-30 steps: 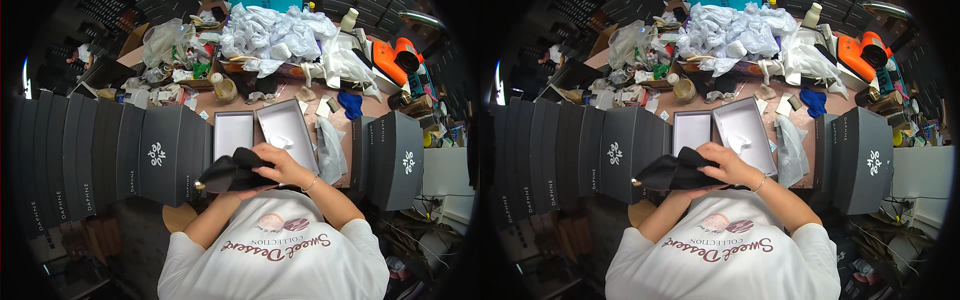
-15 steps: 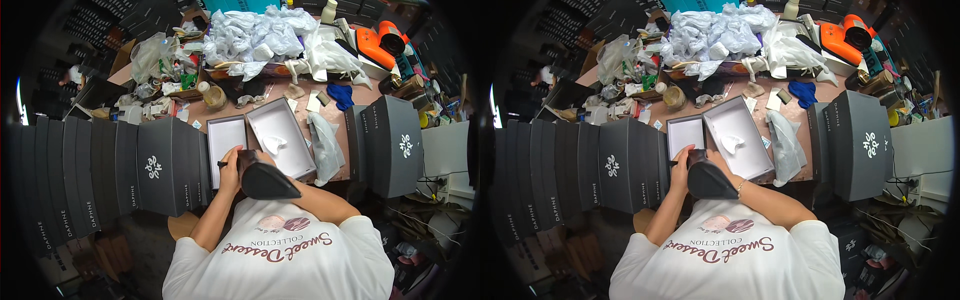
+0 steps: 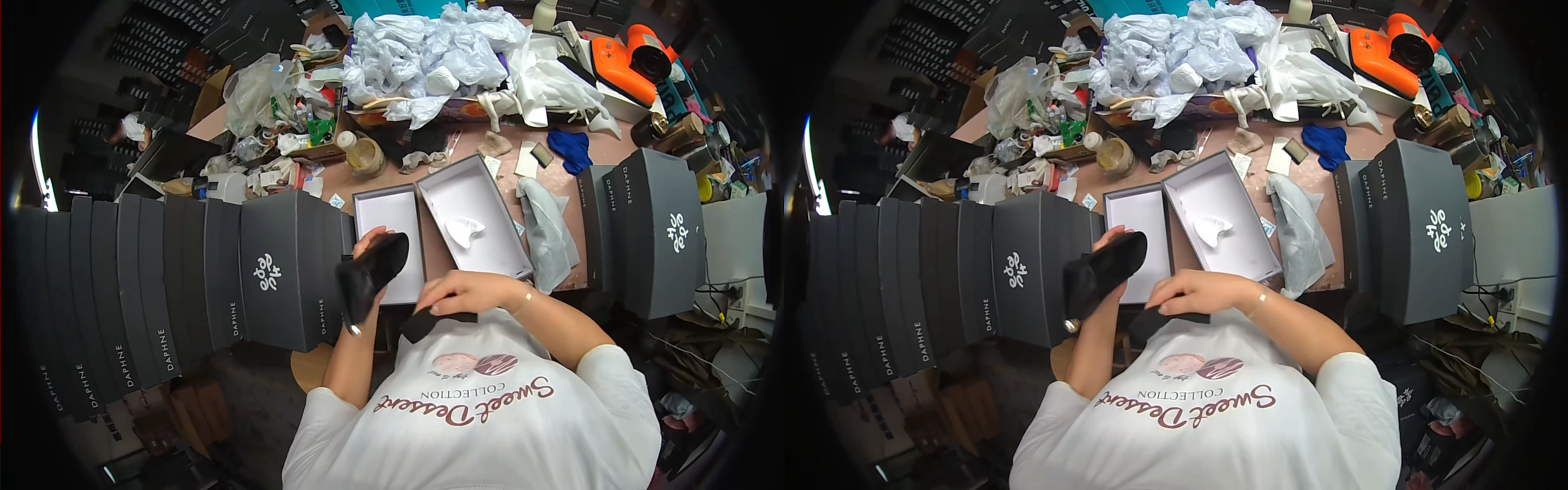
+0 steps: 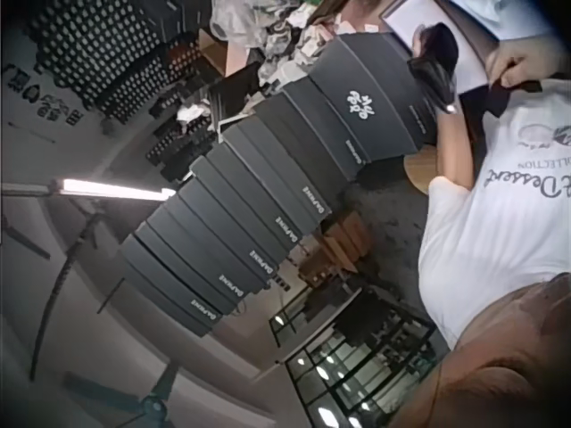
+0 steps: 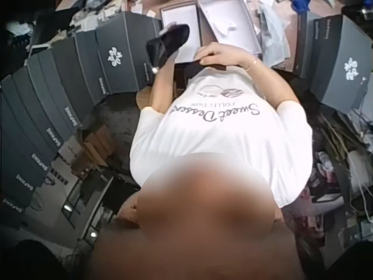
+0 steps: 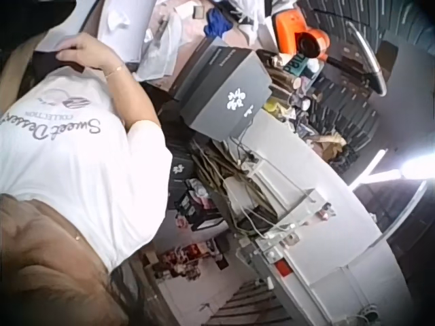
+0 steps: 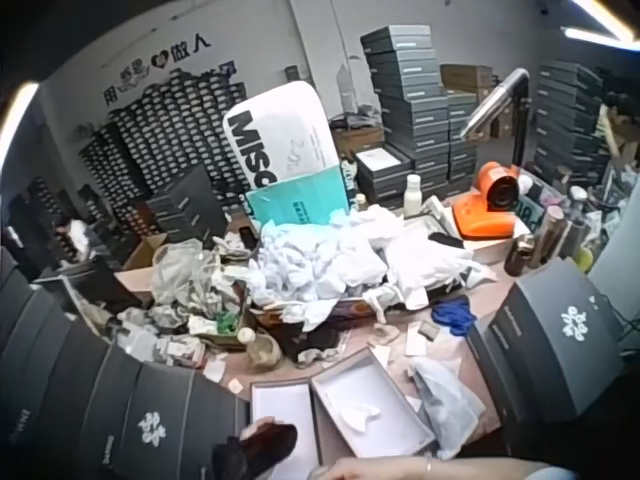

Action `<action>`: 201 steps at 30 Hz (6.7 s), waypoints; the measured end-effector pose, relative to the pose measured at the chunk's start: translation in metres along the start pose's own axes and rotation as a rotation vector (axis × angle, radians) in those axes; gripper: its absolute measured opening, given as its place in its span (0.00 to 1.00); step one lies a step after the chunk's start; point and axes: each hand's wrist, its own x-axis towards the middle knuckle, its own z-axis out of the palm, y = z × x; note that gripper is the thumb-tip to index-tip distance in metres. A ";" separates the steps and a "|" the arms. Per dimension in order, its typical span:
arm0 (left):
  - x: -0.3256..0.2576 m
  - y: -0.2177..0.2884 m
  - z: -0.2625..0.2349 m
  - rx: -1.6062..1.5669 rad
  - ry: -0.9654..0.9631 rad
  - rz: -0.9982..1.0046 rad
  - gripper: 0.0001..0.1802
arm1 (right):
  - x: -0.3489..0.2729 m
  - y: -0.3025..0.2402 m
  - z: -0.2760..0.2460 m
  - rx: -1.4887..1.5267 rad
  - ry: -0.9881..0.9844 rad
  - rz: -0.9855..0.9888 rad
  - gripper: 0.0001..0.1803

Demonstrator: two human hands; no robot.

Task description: Packaging high-heeled shoes into boxes with tissue paper and silica packets.

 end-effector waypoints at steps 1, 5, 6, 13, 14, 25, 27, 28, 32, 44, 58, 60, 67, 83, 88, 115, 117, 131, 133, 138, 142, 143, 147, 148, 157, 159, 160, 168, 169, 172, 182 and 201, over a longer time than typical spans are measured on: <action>0.003 -0.001 -0.006 -0.152 0.036 -0.076 0.20 | -0.012 -0.010 0.001 -0.347 0.154 -0.030 0.15; -0.008 0.001 0.039 -0.030 -0.093 -0.017 0.20 | 0.033 0.023 0.007 -1.350 0.531 -0.037 0.13; -0.005 0.005 0.034 0.295 -0.105 0.063 0.19 | 0.034 0.033 0.007 -1.268 0.458 0.089 0.12; -0.003 -0.008 -0.007 -0.720 0.063 -0.521 0.20 | -0.052 -0.021 -0.020 -0.527 0.513 0.071 0.17; -0.007 -0.007 0.002 -0.757 0.083 -0.557 0.20 | -0.055 -0.019 -0.023 -0.727 0.687 0.101 0.17; -0.040 -0.028 0.038 -0.624 0.181 -0.644 0.19 | 0.044 0.007 0.016 -1.494 0.409 -0.313 0.23; -0.025 -0.006 0.037 -0.510 0.373 -0.665 0.19 | 0.025 0.016 0.015 -1.532 0.307 -0.042 0.20; -0.021 -0.008 0.029 -0.423 0.172 -0.521 0.15 | 0.021 0.023 0.010 -1.583 0.294 0.043 0.16; -0.013 -0.025 0.037 0.096 0.295 -0.502 0.28 | 0.016 0.057 0.003 -0.925 0.272 0.242 0.15; -0.026 0.011 0.064 0.526 -0.014 0.006 0.29 | -0.107 0.017 -0.026 0.231 1.188 0.108 0.16; -0.037 -0.019 0.021 0.630 0.126 -0.172 0.24 | -0.146 0.029 -0.088 0.187 1.430 0.037 0.15; -0.024 -0.038 -0.011 -0.210 0.248 -0.544 0.26 | -0.149 0.034 -0.123 -0.020 1.498 0.074 0.18; -0.055 -0.064 -0.045 -0.969 0.756 -0.599 0.54 | -0.181 0.020 -0.122 -0.792 1.153 0.783 0.45; 0.021 -0.051 0.155 0.098 -0.259 -0.519 0.26 | -0.109 0.013 -0.015 -0.638 1.066 0.171 0.10; 0.013 -0.044 0.144 0.473 -0.229 -0.030 0.20 | -0.063 -0.033 -0.039 -0.985 1.041 0.129 0.11; -0.004 0.029 0.001 -0.506 0.116 -0.089 0.20 | -0.064 0.051 0.020 -0.112 0.702 0.106 0.25; 0.012 0.061 0.026 -0.298 0.291 0.112 0.23 | -0.068 0.030 0.019 0.133 0.800 0.247 0.26; 0.069 -0.030 0.118 1.207 -0.594 0.027 0.17 | -0.191 -0.055 -0.035 -0.301 1.236 0.334 0.29; 0.065 0.009 0.135 0.996 -0.420 0.159 0.20 | -0.203 -0.071 -0.036 -0.358 1.047 0.479 0.30; 0.046 0.021 0.161 0.691 -1.269 -0.333 0.30 | -0.156 -0.084 -0.069 -0.387 0.599 0.456 0.27; 0.017 -0.001 0.136 -0.123 -0.673 -1.024 0.35 | -0.122 -0.063 -0.091 -0.214 1.037 0.206 0.41; 0.013 -0.005 0.129 -0.229 -0.610 -0.973 0.38 | -0.112 -0.059 -0.085 -0.319 1.047 0.174 0.48; 0.001 -0.013 0.119 -0.349 -0.501 -0.824 0.45 | -0.067 -0.021 -0.044 -0.665 1.017 0.107 0.65; -0.003 -0.015 0.119 -0.372 -0.503 -0.813 0.45 | -0.054 -0.007 -0.039 -0.818 1.037 0.044 0.65; -0.027 -0.012 0.122 -0.306 -0.297 -0.690 0.41 | -0.018 0.012 -0.055 -0.511 0.969 0.213 0.48; -0.021 -0.008 0.120 -0.329 -0.253 -0.678 0.44 | -0.025 -0.005 -0.061 -0.113 0.844 0.143 0.48; -0.016 -0.004 0.119 -0.340 -0.234 -0.668 0.46 | -0.030 -0.012 -0.065 0.080 0.774 0.106 0.48; 0.010 0.012 0.065 -0.346 -0.199 -0.617 0.45 | -0.085 0.051 -0.109 -0.800 1.328 0.284 0.52; 0.007 0.026 0.059 -0.305 -0.215 -0.561 0.43 | -0.075 0.043 -0.102 -0.790 1.312 0.268 0.53; 0.006 0.042 0.036 -0.091 0.007 -0.399 0.36 | -0.052 0.040 -0.090 -0.679 1.223 0.395 0.35; -0.011 0.012 0.039 -0.249 0.083 -0.444 0.33 | -0.188 -0.031 -0.148 -1.460 1.408 0.552 0.11; -0.008 -0.052 0.108 -0.313 0.203 -0.488 0.27 | -0.045 0.060 -0.111 -0.448 1.029 0.220 0.24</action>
